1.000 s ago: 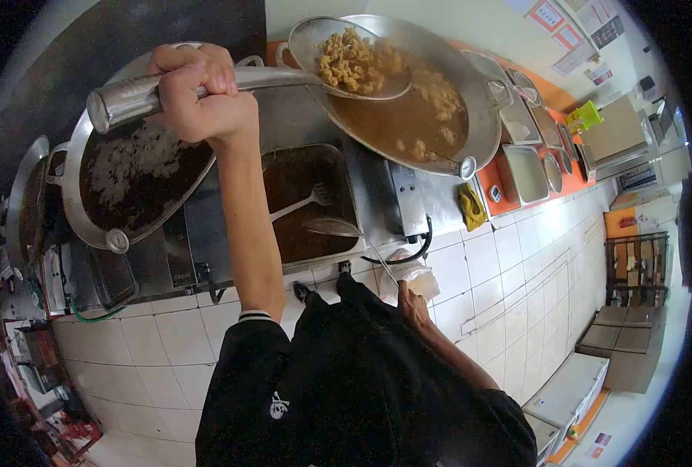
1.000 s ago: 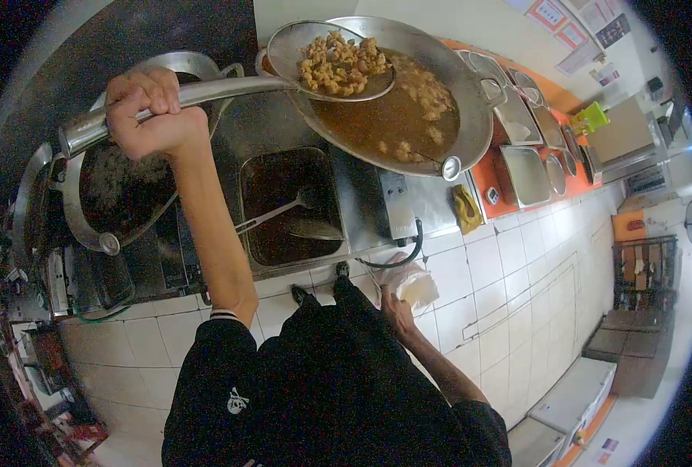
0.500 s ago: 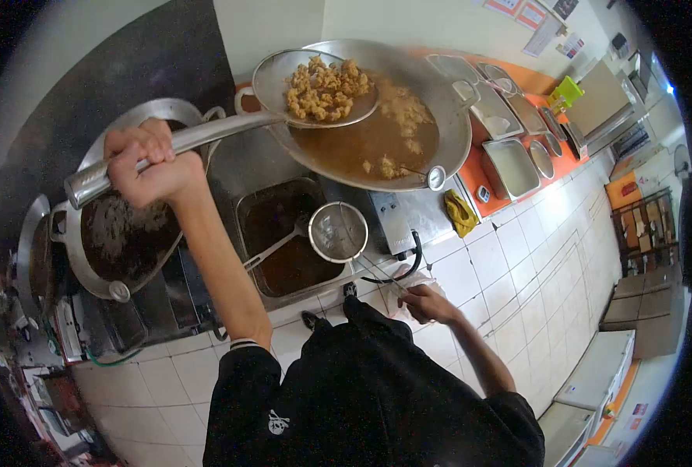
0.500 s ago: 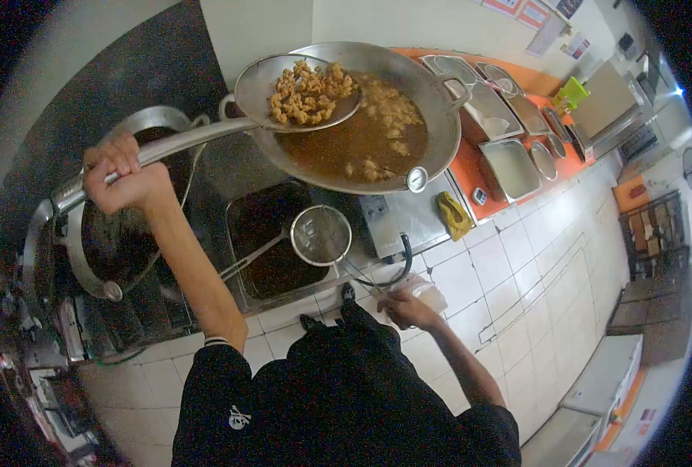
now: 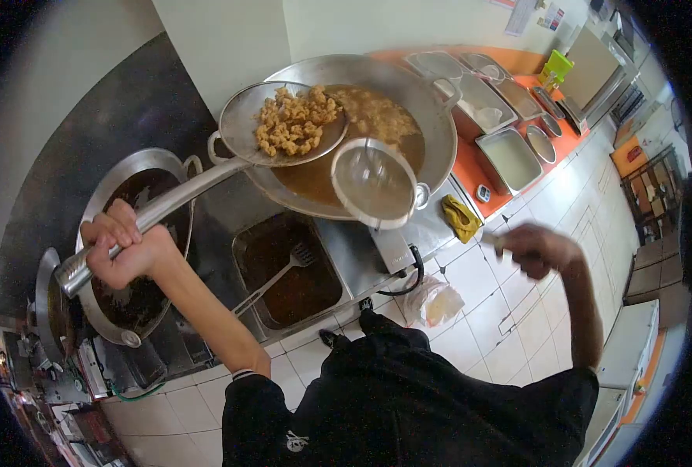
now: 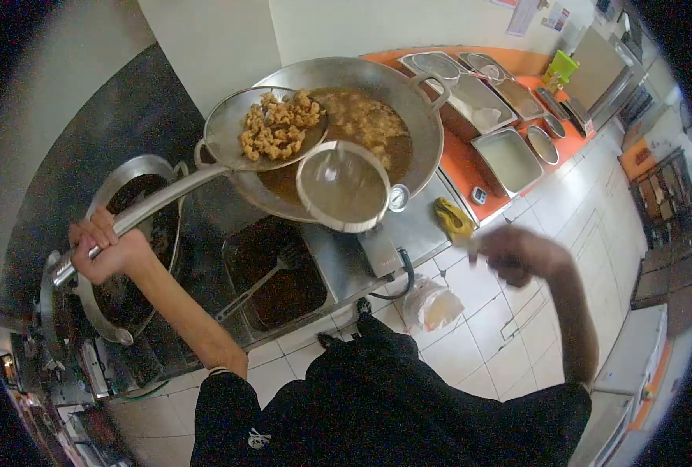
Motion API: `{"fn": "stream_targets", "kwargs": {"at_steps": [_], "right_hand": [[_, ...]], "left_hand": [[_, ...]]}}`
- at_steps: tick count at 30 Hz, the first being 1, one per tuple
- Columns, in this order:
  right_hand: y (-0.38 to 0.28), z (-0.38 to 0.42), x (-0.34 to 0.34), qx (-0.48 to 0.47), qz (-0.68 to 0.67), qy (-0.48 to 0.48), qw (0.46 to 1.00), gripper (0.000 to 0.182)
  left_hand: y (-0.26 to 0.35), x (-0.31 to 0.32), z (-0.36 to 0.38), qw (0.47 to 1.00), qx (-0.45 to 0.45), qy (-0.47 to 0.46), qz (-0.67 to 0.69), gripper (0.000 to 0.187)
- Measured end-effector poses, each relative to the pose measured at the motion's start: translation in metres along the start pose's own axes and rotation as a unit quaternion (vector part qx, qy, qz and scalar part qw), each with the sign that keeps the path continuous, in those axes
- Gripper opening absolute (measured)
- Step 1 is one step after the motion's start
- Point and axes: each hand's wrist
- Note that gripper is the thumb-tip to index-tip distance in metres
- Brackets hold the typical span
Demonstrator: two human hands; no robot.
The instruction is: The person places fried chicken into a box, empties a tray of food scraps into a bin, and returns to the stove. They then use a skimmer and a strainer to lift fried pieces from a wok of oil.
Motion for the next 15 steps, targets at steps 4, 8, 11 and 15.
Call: {"fn": "stream_targets", "kwargs": {"at_steps": [4, 8, 11, 15], "right_hand": [[-0.063, -0.056, -0.064, -0.202, 0.179, 0.101, 0.958, 0.024], [-0.128, -0.228, -0.164, -0.574, 0.541, 0.221, 0.573, 0.027], [-0.196, -0.198, -0.082, -0.406, 0.650, 0.298, 0.570, 0.027], [-0.256, -0.268, -0.075, -0.417, 0.674, 0.320, 0.519, 0.026]], "left_hand": [[0.000, 0.006, 0.010, 1.000, 0.007, -0.024, -0.014, 0.016], [0.003, 0.013, 0.021, 0.999, 0.020, -0.041, -0.023, 0.014], [0.011, 0.022, 0.031, 0.999, 0.024, -0.007, -0.029, 0.015], [0.019, 0.033, 0.042, 0.996, 0.038, 0.017, -0.082, 0.014]]}}
Point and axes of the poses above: each hand's wrist, its own z-axis away from the middle knuckle, its own x-axis out of the palm, y = z × x, and after that the axes turned 4 degrees about -z, right-handed
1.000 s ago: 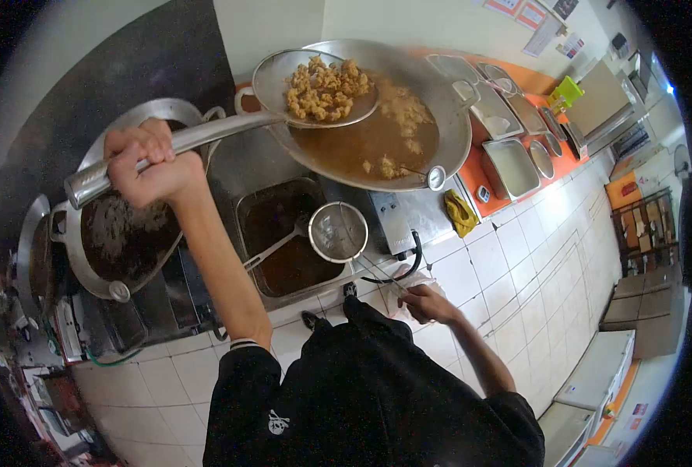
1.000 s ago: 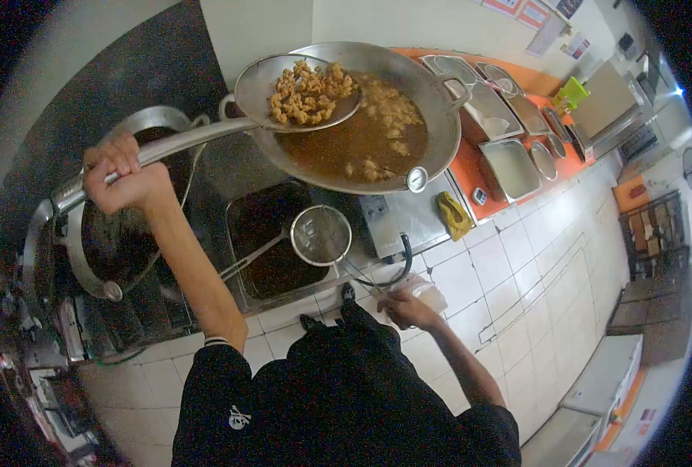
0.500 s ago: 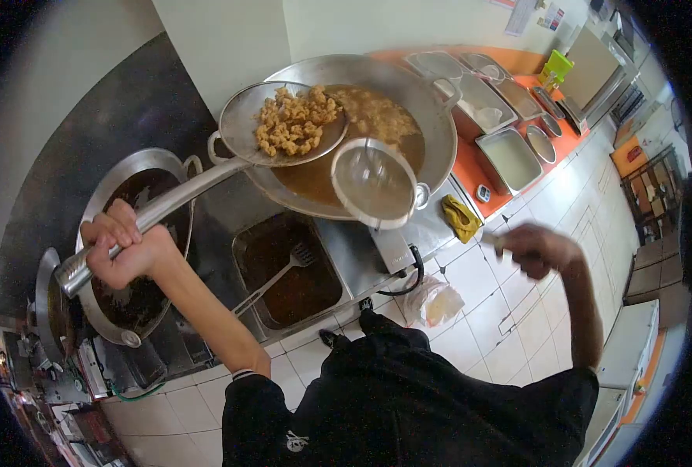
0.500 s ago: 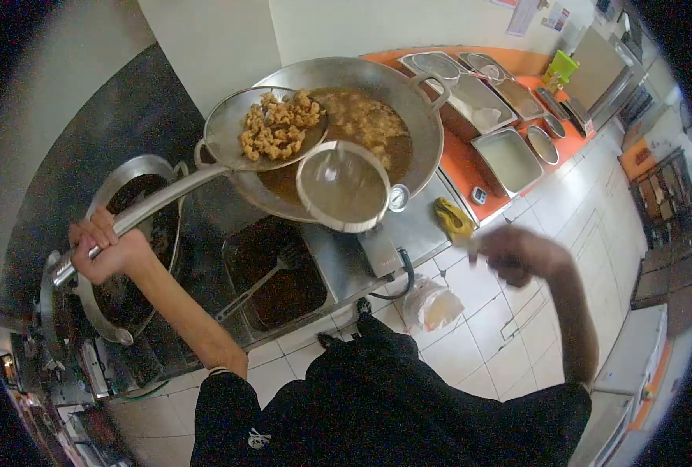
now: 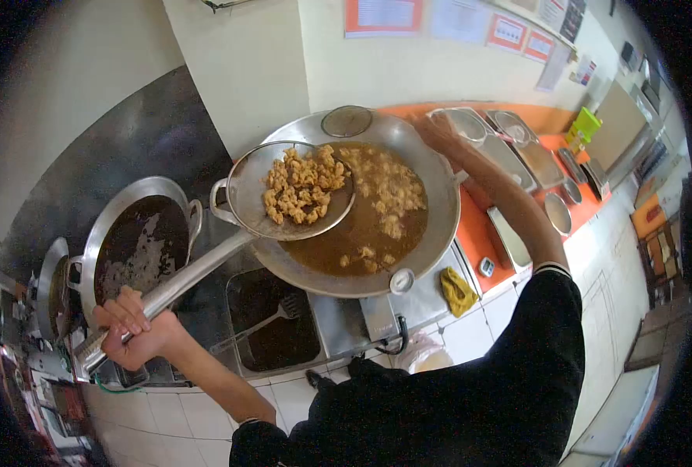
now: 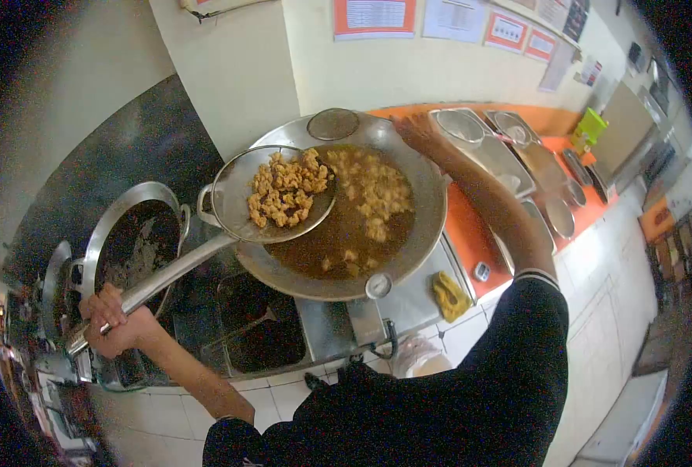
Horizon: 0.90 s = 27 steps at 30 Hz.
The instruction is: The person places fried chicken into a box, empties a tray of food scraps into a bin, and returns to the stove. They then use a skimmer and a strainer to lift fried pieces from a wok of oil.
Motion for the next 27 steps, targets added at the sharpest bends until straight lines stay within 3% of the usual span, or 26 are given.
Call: {"fn": "stream_targets", "kwargs": {"at_steps": [6, 9, 17, 18, 20, 23, 27], "right_hand": [[0.022, -0.060, 0.050, -0.050, -0.011, 0.024, 0.998, 0.026], [0.048, -0.046, 0.073, -0.069, -0.015, -0.025, 0.997, 0.026], [0.116, 0.029, 0.126, -0.108, -0.089, -0.193, 0.971, 0.028], [0.137, 0.031, 0.162, -0.164, -0.132, -0.177, 0.962, 0.029], [0.128, 0.054, 0.160, -0.085, -0.217, -0.223, 0.946, 0.030], [0.073, 0.062, 0.090, 0.139, -0.317, -0.414, 0.842, 0.035], [0.058, 0.072, 0.090, 0.217, -0.432, -0.406, 0.775, 0.039]], "left_hand": [[-0.001, 0.016, 0.010, 0.997, 0.018, 0.053, -0.048, 0.015], [-0.001, 0.014, 0.016, 0.992, 0.038, 0.095, -0.078, 0.016], [-0.012, 0.013, 0.034, 0.996, 0.051, 0.063, -0.042, 0.016], [-0.015, 0.018, 0.036, 0.995, 0.053, 0.065, -0.045, 0.017], [-0.018, 0.024, 0.035, 0.995, 0.057, 0.067, -0.053, 0.017], [-0.024, 0.025, 0.031, 0.994, 0.060, 0.061, -0.062, 0.017], [-0.025, 0.015, 0.022, 0.999, 0.032, 0.024, -0.018, 0.016]]}}
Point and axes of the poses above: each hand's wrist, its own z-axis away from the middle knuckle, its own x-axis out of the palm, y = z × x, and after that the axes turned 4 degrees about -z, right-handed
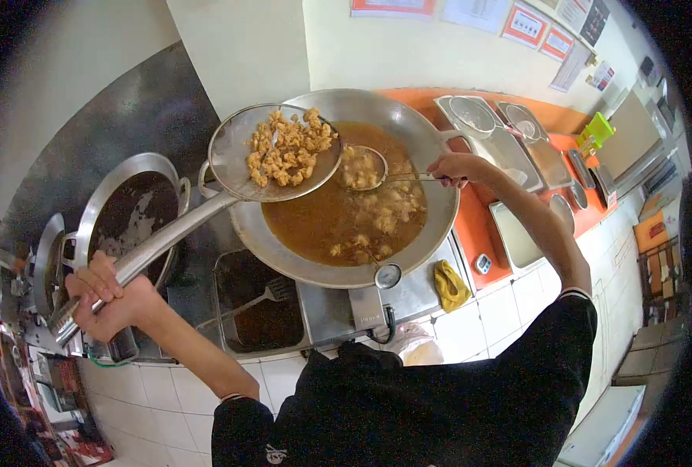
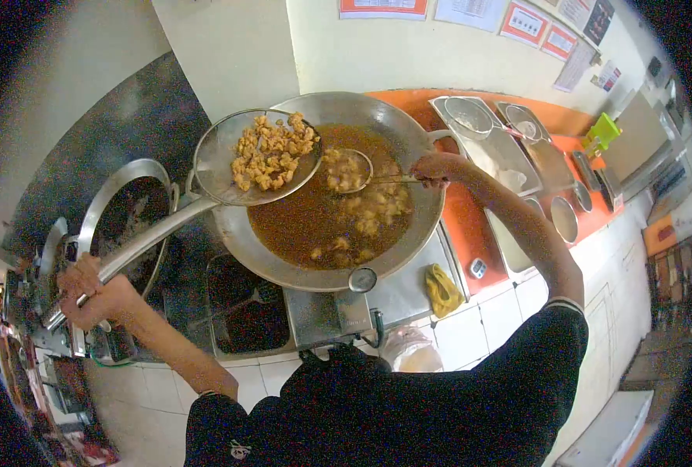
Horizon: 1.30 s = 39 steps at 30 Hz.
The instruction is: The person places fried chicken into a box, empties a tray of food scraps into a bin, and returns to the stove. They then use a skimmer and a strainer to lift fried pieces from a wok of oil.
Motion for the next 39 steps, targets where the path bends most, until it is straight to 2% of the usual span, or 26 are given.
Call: {"fn": "stream_targets", "kwargs": {"at_steps": [3, 8, 11, 14, 17, 20, 21, 23, 24, 25, 26, 27, 29, 33, 36, 39], "right_hand": [[0.014, 0.003, 0.009, -0.023, -0.066, 0.025, 0.997, 0.039], [-0.012, 0.065, 0.006, -0.003, -0.090, 0.049, 0.995, 0.032], [-0.018, 0.088, -0.012, -0.016, -0.107, 0.004, 0.994, 0.027], [-0.044, 0.128, -0.030, 0.016, -0.009, 0.075, 0.997, 0.027], [-0.064, 0.157, -0.044, 0.034, -0.042, 0.129, 0.990, 0.028], [-0.105, 0.183, -0.029, -0.003, 0.023, 0.176, 0.984, 0.030], [-0.118, 0.186, -0.023, -0.045, 0.029, 0.117, 0.992, 0.032], [-0.126, 0.166, 0.012, -0.117, 0.119, 0.208, 0.964, 0.038], [-0.102, 0.126, 0.029, -0.294, 0.152, 0.271, 0.904, 0.041], [-0.082, 0.098, 0.047, -0.459, 0.183, 0.322, 0.808, 0.044], [-0.102, 0.101, 0.084, -0.331, 0.348, 0.394, 0.784, 0.047], [-0.123, 0.106, 0.121, -0.193, 0.512, 0.426, 0.721, 0.051], [-0.148, 0.122, 0.173, -0.103, 0.485, 0.474, 0.727, 0.054], [-0.125, 0.111, 0.185, -0.143, 0.575, 0.545, 0.594, 0.057], [-0.124, 0.130, 0.176, -0.163, 0.551, 0.542, 0.613, 0.062], [-0.132, 0.154, 0.165, -0.147, 0.436, 0.489, 0.741, 0.060]], "left_hand": [[-0.001, -0.001, -0.007, 1.000, -0.008, -0.014, 0.016, 0.016], [0.000, -0.003, -0.025, 0.998, -0.024, -0.005, 0.050, 0.017], [-0.001, -0.008, -0.032, 0.997, -0.040, -0.005, 0.061, 0.017], [-0.002, -0.012, -0.038, 0.996, -0.050, -0.014, 0.076, 0.017], [-0.004, -0.008, -0.043, 0.993, -0.067, -0.021, 0.100, 0.016], [-0.007, 0.000, -0.047, 0.992, -0.071, -0.001, 0.100, 0.018], [-0.009, -0.001, -0.047, 0.993, -0.067, 0.006, 0.092, 0.018], [-0.011, -0.006, -0.047, 0.993, -0.073, 0.018, 0.093, 0.019], [-0.013, -0.006, -0.045, 0.992, -0.076, 0.024, 0.095, 0.019], [-0.013, -0.005, -0.044, 0.992, -0.076, 0.047, 0.091, 0.020], [-0.013, -0.003, -0.041, 0.992, -0.078, 0.048, 0.087, 0.020], [-0.013, -0.002, -0.038, 0.992, -0.080, 0.049, 0.084, 0.021], [-0.017, 0.003, -0.034, 0.992, -0.080, 0.058, 0.082, 0.021], [-0.021, 0.005, -0.035, 0.991, -0.079, 0.071, 0.076, 0.020], [-0.022, 0.011, -0.033, 0.992, -0.077, 0.078, 0.062, 0.020], [-0.019, 0.012, -0.033, 0.992, -0.075, 0.087, 0.058, 0.020]]}}
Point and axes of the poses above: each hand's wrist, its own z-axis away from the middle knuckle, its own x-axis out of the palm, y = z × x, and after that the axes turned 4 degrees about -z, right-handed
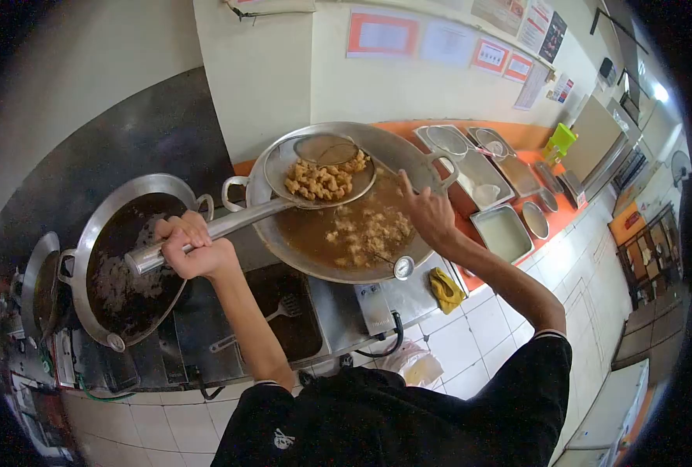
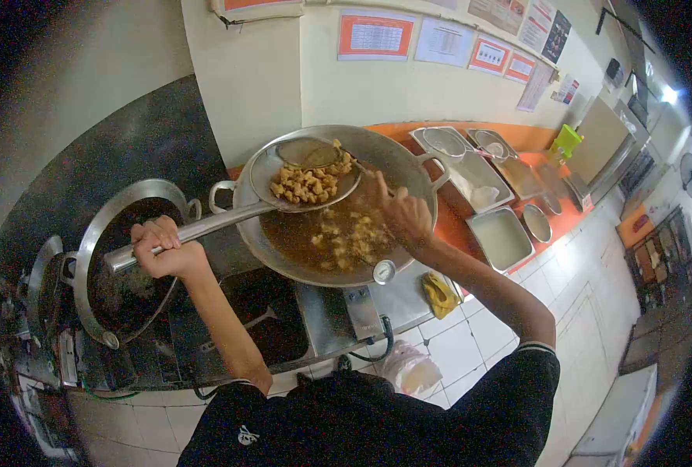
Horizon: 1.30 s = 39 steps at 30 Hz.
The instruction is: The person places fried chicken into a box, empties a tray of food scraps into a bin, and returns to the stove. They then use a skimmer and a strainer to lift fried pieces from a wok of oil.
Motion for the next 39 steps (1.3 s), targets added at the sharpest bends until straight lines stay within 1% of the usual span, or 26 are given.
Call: {"fn": "stream_targets", "kwargs": {"at_steps": [3, 4, 7, 9, 10, 12, 13, 14, 17, 18, 19, 21, 23, 24, 25, 26, 29, 30, 33, 36, 39], "right_hand": [[0.028, -0.001, -0.010, 0.020, -0.115, 0.094, 0.989, 0.053], [0.034, -0.002, -0.024, 0.069, -0.158, 0.054, 0.984, 0.044], [0.069, -0.007, -0.026, 0.062, -0.138, 0.046, 0.987, 0.043], [0.071, -0.015, -0.027, 0.058, -0.044, 0.000, 0.997, 0.039], [0.078, -0.023, -0.010, 0.055, -0.003, -0.028, 0.998, 0.038], [0.100, -0.040, 0.044, 0.034, 0.087, -0.033, 0.995, 0.036], [0.119, -0.048, 0.087, 0.016, 0.135, -0.009, 0.991, 0.035], [0.129, -0.052, 0.107, -0.002, 0.184, 0.013, 0.983, 0.034], [0.127, -0.055, 0.107, 0.008, 0.112, -0.054, 0.992, 0.038], [0.130, -0.053, 0.104, 0.021, 0.049, -0.087, 0.995, 0.036], [0.130, -0.047, 0.086, 0.035, -0.015, -0.124, 0.992, 0.034], [0.166, -0.045, 0.132, 0.009, -0.046, -0.243, 0.969, 0.024], [0.169, -0.036, 0.127, -0.053, -0.135, -0.267, 0.953, 0.023], [0.164, -0.031, 0.120, -0.017, -0.177, -0.278, 0.944, 0.024], [0.141, -0.024, 0.087, 0.019, -0.218, -0.287, 0.933, 0.025], [0.123, -0.018, 0.070, 0.055, -0.259, -0.297, 0.918, 0.027], [0.102, -0.018, 0.070, -0.003, -0.206, -0.366, 0.908, 0.027], [0.109, -0.012, 0.094, -0.102, -0.269, -0.270, 0.919, 0.023], [0.084, -0.001, 0.101, -0.004, -0.375, -0.306, 0.875, 0.022], [0.066, -0.012, 0.089, -0.035, -0.331, -0.383, 0.862, 0.027], [0.045, -0.014, 0.068, -0.005, -0.360, -0.417, 0.835, 0.031]], "left_hand": [[0.002, -0.006, -0.005, 1.000, 0.015, 0.006, 0.010, 0.020], [0.004, -0.009, -0.008, 1.000, 0.020, 0.008, 0.008, 0.020], [0.010, -0.018, -0.007, 1.000, 0.023, 0.000, 0.013, 0.019], [0.015, -0.017, -0.008, 0.999, 0.034, -0.023, 0.015, 0.019], [0.016, -0.018, -0.009, 0.999, 0.032, -0.032, 0.024, 0.020], [0.020, -0.016, -0.009, 0.998, 0.036, -0.038, 0.023, 0.020], [0.020, -0.014, -0.006, 0.998, 0.039, -0.041, 0.024, 0.019], [0.022, -0.014, -0.006, 0.997, 0.044, -0.051, 0.032, 0.019], [0.028, -0.015, -0.009, 0.995, 0.055, -0.070, 0.037, 0.017], [0.030, -0.016, -0.009, 0.995, 0.057, -0.072, 0.029, 0.017], [0.033, -0.017, -0.009, 0.996, 0.057, -0.073, 0.019, 0.017], [0.035, -0.017, -0.006, 0.994, 0.060, -0.087, 0.023, 0.016], [0.036, -0.014, -0.003, 0.993, 0.069, -0.093, 0.037, 0.015], [0.035, -0.014, -0.001, 0.992, 0.073, -0.095, 0.045, 0.013], [0.034, -0.014, -0.002, 0.991, 0.073, -0.101, 0.052, 0.013], [0.034, -0.015, -0.003, 0.990, 0.072, -0.109, 0.058, 0.012], [0.035, -0.011, -0.007, 0.986, 0.073, -0.131, 0.069, 0.013], [0.037, -0.008, -0.009, 0.985, 0.073, -0.138, 0.071, 0.013], [0.042, -0.012, -0.003, 0.986, 0.076, -0.133, 0.069, 0.014], [0.044, -0.008, -0.006, 0.984, 0.076, -0.142, 0.073, 0.015], [0.046, -0.004, -0.005, 0.989, 0.072, -0.119, 0.051, 0.016]]}}
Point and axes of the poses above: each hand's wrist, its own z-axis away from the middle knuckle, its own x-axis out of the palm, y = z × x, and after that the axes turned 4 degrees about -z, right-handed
